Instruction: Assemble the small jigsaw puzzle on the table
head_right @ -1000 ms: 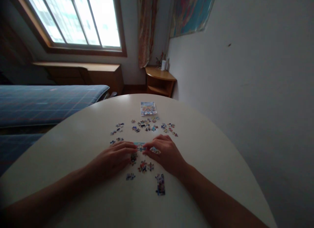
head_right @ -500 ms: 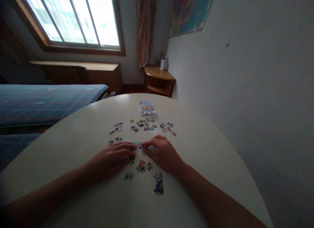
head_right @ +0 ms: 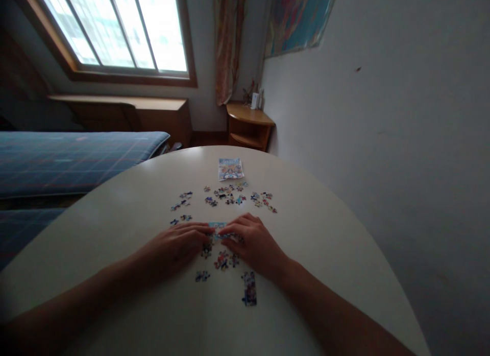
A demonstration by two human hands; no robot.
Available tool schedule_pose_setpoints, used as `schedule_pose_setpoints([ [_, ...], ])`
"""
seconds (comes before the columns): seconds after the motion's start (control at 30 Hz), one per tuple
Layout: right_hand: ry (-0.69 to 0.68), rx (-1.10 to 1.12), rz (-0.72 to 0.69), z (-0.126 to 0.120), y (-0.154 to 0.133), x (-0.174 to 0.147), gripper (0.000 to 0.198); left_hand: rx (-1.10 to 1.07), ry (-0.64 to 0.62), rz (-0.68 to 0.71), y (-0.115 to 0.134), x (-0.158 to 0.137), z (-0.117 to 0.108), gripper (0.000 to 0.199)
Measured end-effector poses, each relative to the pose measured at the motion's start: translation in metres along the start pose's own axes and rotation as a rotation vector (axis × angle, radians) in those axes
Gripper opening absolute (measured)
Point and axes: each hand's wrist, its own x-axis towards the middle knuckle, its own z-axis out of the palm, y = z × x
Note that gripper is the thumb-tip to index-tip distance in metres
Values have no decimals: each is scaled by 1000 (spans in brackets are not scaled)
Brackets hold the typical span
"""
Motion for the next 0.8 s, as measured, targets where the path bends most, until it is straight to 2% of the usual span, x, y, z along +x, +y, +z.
schedule_pose_setpoints([
  [0.37,-20,-71,-2,1,-2,0,18,2,-7,-39,-2,2,1,35],
  [0.8,-7,-80,-40,4,-1,4,17,0,0,-40,-2,4,1,35],
])
